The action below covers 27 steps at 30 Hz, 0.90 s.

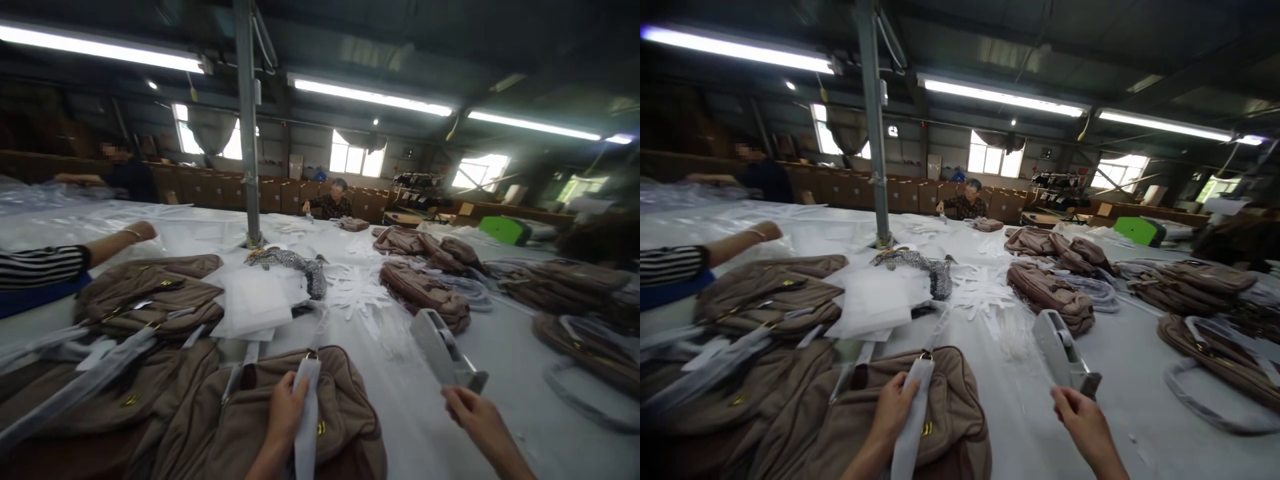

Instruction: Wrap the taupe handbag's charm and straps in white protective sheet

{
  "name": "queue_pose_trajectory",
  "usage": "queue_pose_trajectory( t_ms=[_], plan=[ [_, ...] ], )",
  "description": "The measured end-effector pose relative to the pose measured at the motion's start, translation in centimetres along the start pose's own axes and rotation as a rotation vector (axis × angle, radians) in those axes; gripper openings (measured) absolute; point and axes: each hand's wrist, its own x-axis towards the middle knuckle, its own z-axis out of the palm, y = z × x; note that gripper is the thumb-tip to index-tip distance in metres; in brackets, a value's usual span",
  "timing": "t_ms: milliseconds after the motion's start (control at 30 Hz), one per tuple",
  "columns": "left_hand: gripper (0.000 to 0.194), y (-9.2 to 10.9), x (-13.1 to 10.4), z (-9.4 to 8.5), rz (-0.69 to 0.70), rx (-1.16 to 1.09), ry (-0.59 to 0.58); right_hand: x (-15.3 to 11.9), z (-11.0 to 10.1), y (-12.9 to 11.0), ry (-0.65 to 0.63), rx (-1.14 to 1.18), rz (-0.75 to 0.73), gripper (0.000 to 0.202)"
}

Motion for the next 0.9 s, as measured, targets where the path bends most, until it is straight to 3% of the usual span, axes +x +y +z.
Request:
queue_pose_trajectory(
  t_ms=[167,267,367,467,700,900],
  plan=[
    [0.029,-0.4,-0.4,0.2,0.034,-0.017,0.011,-0.9,8.0,-15.3,-0.509,0.166,-0.391,0.034],
    [0.026,-0.5,-0.4,0.3,0.055,-0.022,0.021,-0.9,12.6,-19.3,-0.603,0.111,-0.519,0.029],
    [0.024,-0.6,-0.4,0.4,0.066,-0.016,0.039,-0.1,16.0,-19.6,-0.581,-0.008,-0.546,0.025],
    [0.026,-0.8,-0.3,0.5,0.067,-0.013,0.046,0.7,17.7,-19.0,-0.545,-0.095,-0.522,0.025],
    [0.024,-1.2,-0.3,0.8,0.059,-0.022,0.058,1.0,19.0,-19.2,-0.431,-0.256,-0.404,0.026],
    [0.023,-1.0,-0.2,0.6,0.040,-0.061,0.048,1.6,19.4,-18.2,-0.345,-0.258,-0.277,0.024]
  ],
)
